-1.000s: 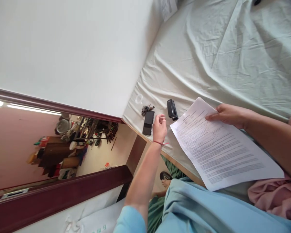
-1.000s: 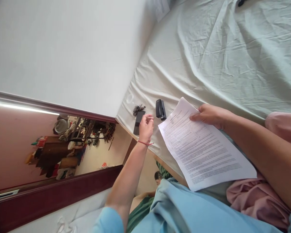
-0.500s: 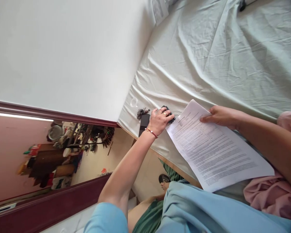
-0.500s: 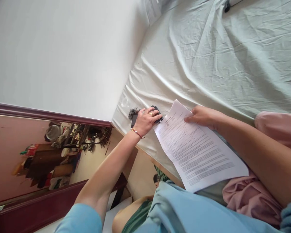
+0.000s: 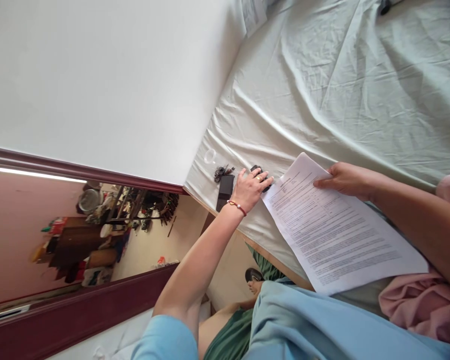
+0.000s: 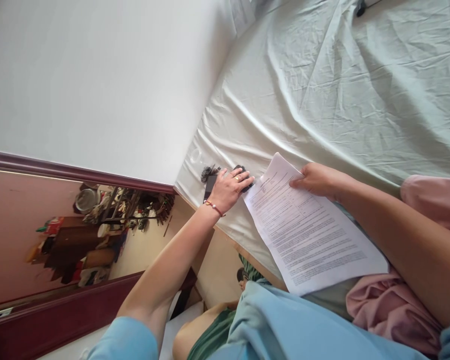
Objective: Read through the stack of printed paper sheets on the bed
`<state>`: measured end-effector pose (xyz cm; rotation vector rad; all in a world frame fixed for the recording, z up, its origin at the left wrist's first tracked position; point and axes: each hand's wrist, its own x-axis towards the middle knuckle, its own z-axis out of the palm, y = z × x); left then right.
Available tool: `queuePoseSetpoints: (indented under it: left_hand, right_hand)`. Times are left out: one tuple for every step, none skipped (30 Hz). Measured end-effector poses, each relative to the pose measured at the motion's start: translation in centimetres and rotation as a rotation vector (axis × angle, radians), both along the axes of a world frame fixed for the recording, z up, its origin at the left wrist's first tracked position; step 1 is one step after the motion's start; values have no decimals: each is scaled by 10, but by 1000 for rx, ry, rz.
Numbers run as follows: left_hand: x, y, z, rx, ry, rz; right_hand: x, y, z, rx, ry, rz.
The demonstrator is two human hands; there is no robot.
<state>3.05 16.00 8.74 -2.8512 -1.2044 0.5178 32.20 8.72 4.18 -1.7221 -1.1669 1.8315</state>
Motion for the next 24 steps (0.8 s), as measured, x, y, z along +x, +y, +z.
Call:
queuePoseSetpoints:
  left_hand:
    - [-2, 0, -1, -17, -15, 17]
    - [-3, -1, -1, -35, -32, 34]
    - [-5, -1, -2, -50, -54, 52]
    - [-7, 0, -3, -59, -83, 72]
    - [-8, 1, -5, -63, -118, 94]
    - [-10, 2, -6, -62, -159, 119]
    - [-12, 3, -8, -60, -200, 145]
    - [-13, 5, -10, -57, -240, 172]
    - [-15, 6, -11, -55, -272, 195]
    - [-16, 6, -13, -54, -295, 213]
    - [-18, 6, -15, -52, -309, 228]
    - [-19, 6, -16, -51, -313, 240]
    - [-20, 5, -17, -50, -309, 252]
    - [-21, 3, -19, -51, -300, 262]
    - [-22, 2, -20, -52, -288, 273]
    - [-23, 0, -22, -54, -275, 285]
    - [-23, -1, -23, -57, -263, 295]
    - [-23, -2, -25, -60, -253, 303]
    - [-23, -3, -26, -61, -246, 309]
    - [-23, -3, -27, -61, -242, 313]
    - [-23, -4, -28, -58, -239, 315]
    - [-23, -4, -29, -54, -238, 315]
    - [-24, -4, -30, -50, -238, 313]
    - [-24, -4, -31, -46, -241, 310]
  right_hand:
    - [0, 0, 0, -7, 4, 7]
    - [1, 1, 0, -12, 7, 12]
    - [1, 1, 1, -16, 10, 14]
    - [1, 1, 1, -16, 12, 13]
    - [1, 0, 2, -15, 13, 12]
    - [1, 0, 3, -15, 13, 9]
    - [1, 0, 4, -15, 7, 7]
    - [1, 0, 5, -16, 0, 7]
    - [1, -1, 7, -17, -8, 10]
    - [1, -1, 8, -17, -12, 14]
    - [1, -1, 9, -17, -15, 21]
    - [1, 0, 10, -17, -17, 29]
    - [1, 0, 10, -16, -20, 35]
    - [1, 0, 10, -16, -26, 41]
    - [1, 0, 10, -15, -35, 46]
    - [1, 1, 9, -15, -43, 51]
    - [2, 1, 8, -15, -48, 57]
    - [2, 1, 7, -14, -53, 62]
    - [2, 2, 6, -11, -58, 65]
    - [3, 2, 5, -8, -60, 64]
    - [3, 2, 4, -8, -60, 61]
    - [3, 2, 2, -10, -56, 56]
    - [3, 2, 1, -16, -51, 50]
    - [2, 2, 0, -21, -39, 40]
